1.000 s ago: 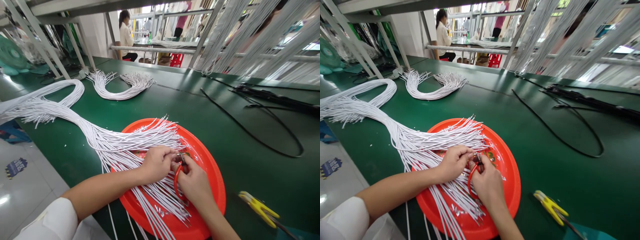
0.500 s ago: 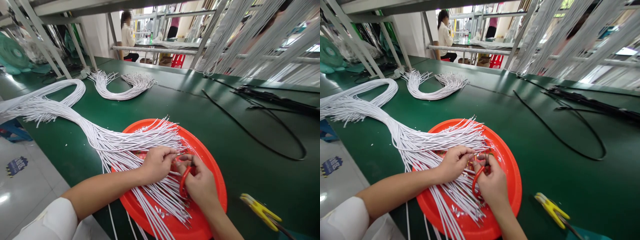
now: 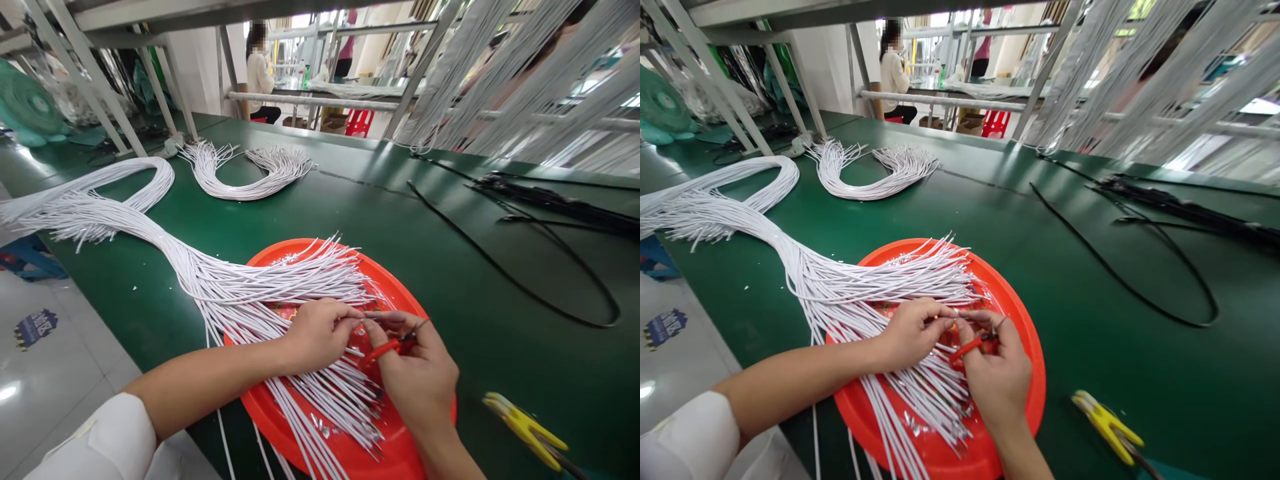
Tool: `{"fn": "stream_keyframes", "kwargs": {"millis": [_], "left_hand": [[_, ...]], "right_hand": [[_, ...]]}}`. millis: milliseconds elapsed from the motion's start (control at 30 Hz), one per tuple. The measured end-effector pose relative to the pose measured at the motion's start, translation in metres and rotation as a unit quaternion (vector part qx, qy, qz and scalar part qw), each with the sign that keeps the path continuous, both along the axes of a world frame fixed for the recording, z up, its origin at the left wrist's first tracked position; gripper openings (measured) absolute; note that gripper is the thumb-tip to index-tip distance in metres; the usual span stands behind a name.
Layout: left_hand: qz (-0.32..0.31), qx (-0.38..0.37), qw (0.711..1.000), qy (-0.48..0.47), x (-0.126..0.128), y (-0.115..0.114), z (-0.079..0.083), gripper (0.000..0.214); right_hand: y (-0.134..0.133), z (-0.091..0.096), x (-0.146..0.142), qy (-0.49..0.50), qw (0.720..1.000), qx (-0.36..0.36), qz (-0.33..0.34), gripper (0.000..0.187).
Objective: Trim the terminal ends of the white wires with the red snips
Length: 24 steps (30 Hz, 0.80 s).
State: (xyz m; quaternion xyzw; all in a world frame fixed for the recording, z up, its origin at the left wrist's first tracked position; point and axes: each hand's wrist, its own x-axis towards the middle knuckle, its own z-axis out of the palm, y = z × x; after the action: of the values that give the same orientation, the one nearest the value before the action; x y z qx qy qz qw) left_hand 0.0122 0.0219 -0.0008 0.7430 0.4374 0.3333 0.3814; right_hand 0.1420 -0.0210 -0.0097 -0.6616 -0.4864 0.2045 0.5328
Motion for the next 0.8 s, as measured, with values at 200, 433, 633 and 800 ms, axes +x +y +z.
{"fn": "stream_keyframes", "kwargs": {"millis": [200,433,633,800], "left_hand": [[-0.035,0.031,0.999,0.026,-0.002,-0.001,-0.001,0.023],[-0.063,0.087,0.993,0.040,-0.003,-0.005,0.003,0.027],[-0.168,0.135,0.959,0.185,-0.005,-0.007,0.000,0.029],[-0.263,0.129,0.915,0.279,-0.006,-0.007,-0.002,0.021]], "right_hand": [[0.001,0.002,-0.001,-0.014,0.998,0.008,-0.057,0.018],[0.010,-0.001,0.008,0.149,0.981,0.021,-0.118,0.028],[0.014,0.002,0.012,0.258,0.951,0.067,-0.157,0.027],[0.017,0.002,0.014,0.297,0.939,0.072,-0.157,0.026]]}}
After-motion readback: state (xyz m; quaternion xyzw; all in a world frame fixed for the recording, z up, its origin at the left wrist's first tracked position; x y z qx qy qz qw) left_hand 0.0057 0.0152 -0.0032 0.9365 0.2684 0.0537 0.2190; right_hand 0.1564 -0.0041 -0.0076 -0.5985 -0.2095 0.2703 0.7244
